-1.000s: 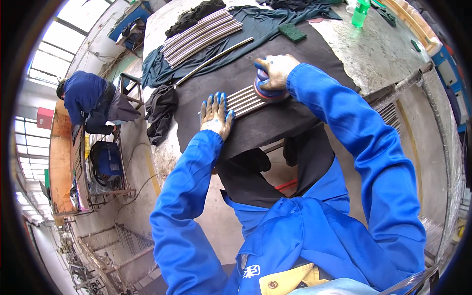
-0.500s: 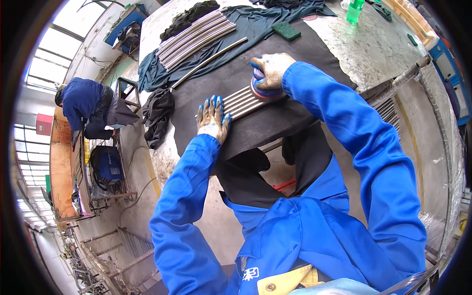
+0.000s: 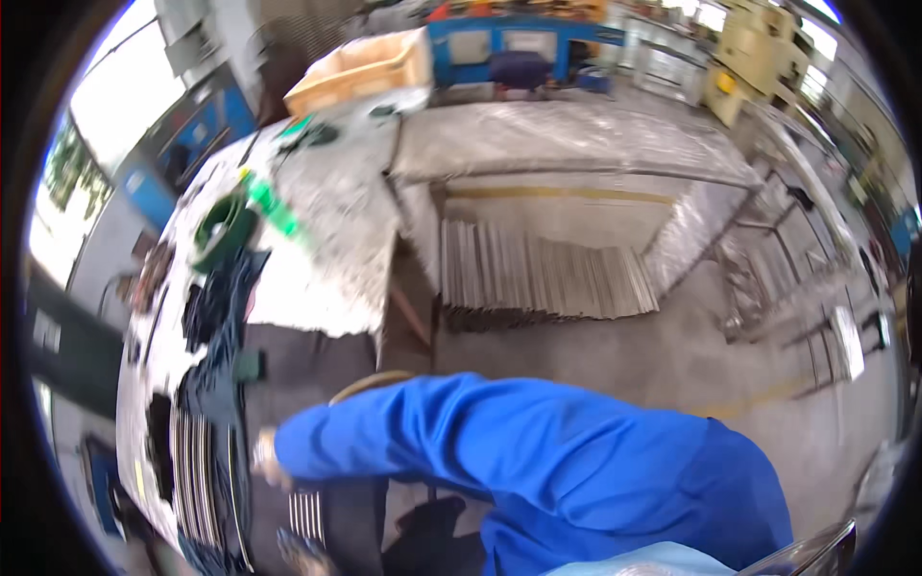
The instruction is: Sanding slats on a component using a pneumatic orbital sander.
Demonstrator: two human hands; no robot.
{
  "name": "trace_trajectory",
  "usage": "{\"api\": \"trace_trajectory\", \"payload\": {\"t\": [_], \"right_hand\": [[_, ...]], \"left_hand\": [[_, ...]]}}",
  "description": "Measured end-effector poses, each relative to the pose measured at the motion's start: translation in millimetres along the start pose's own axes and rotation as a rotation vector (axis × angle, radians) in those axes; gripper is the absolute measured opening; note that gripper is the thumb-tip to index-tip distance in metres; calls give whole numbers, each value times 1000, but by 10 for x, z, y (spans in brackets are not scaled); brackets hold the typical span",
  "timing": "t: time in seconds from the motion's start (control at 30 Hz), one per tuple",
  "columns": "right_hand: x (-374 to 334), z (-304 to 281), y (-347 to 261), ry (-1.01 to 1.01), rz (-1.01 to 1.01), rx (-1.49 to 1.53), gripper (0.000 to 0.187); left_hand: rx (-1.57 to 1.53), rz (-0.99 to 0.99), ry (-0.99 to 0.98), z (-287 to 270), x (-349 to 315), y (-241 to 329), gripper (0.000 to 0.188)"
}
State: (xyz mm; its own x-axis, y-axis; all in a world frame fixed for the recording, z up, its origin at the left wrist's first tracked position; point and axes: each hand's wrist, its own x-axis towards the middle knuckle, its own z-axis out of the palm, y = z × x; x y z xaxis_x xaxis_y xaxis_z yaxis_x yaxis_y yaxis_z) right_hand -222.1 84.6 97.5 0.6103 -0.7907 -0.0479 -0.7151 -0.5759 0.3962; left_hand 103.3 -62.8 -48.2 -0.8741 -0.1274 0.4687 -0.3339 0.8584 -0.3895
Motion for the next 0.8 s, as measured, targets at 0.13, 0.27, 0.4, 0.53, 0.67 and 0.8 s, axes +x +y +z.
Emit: {"api": "trace_trajectory", "payload": {"t": [0.13,0.27,0.4,0.53,0.67,0.8], "right_hand": [[-942,243,-26,-192,313,233,27],[-772,-132,-185,8,828,593,32],[-885,-192,-207,27,846,611,36],[-864,-179,-202,55,839,625,37],[-802,-172,-192,66,828,631,37],[-769,-181,-185,42,823,631,37]], "left_hand": [[-750,-149,-155,-187,1128,864,62],[-264,-31,-36,149,693,453,60],[-290,0,-7,259,863,508,60],[-295,1,14,267,876,500,60],[-287,0,35,336,814,442,60],[-269,17,70,426,760,398,60]]}}
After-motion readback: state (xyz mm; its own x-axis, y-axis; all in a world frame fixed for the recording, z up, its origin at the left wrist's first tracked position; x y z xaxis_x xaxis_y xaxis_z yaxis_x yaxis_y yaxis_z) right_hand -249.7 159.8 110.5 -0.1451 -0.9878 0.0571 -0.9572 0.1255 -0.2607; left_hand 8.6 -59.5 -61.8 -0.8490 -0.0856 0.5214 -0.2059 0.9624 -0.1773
